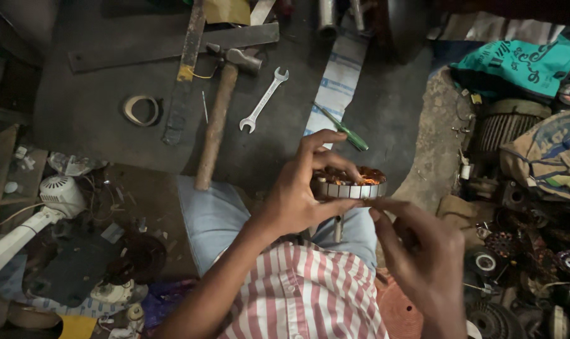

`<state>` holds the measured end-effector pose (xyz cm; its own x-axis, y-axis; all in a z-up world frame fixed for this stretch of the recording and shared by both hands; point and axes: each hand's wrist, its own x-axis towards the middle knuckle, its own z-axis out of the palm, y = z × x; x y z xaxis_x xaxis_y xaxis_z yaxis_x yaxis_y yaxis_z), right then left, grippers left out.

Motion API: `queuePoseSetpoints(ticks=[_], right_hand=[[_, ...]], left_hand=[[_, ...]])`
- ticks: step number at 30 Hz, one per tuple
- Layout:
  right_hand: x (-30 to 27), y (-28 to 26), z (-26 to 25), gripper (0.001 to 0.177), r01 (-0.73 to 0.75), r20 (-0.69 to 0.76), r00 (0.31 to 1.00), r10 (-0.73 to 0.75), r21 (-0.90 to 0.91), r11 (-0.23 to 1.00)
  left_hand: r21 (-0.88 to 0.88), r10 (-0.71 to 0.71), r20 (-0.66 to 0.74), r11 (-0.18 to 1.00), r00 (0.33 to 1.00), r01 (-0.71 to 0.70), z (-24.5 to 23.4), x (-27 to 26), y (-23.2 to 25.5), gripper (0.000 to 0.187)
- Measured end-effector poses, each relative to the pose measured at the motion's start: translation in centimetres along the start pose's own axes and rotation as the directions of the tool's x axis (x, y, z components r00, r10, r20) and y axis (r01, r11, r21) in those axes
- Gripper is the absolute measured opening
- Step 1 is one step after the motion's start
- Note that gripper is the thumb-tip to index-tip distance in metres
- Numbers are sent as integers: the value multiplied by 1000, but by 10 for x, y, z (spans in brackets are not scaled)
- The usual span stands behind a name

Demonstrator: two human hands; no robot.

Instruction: The person sits and holds a cylindrical electrical component with copper windings, repeatedly adjusting and pressing the windings with their fingers. They rotate the component to access different sections while continuing to manipulate the copper coils.

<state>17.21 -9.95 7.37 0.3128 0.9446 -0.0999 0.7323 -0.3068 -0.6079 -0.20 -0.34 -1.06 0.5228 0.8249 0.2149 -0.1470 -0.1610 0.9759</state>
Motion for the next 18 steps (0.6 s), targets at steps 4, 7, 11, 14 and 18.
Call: queuePoseSetpoints(ticks=[4, 7, 11, 14, 18], right_hand=[[-10, -5, 8, 21, 78, -50, 996, -74, 86, 993], [-15, -3, 10, 25, 166, -85, 984, -158, 97, 981], [-14, 3, 19, 27, 248, -48, 968, -244, 92, 964], [-20, 2, 27, 34, 249, -48, 968, -246, 55, 967], [-22, 2, 33, 39, 202, -106, 973, -203, -21, 979]], left_hand=[[66, 42, 37, 997, 998, -45, -5, 2, -2, 88], [83, 66, 55, 994, 996, -70, -9, 3, -3, 90], [66, 66, 53, 995, 996, -69, -10, 5, -2, 90], [96, 122, 34, 987, 992, -125, -13, 8, 1, 86], [104, 8, 56, 994, 998, -14, -11, 10, 6, 74]])
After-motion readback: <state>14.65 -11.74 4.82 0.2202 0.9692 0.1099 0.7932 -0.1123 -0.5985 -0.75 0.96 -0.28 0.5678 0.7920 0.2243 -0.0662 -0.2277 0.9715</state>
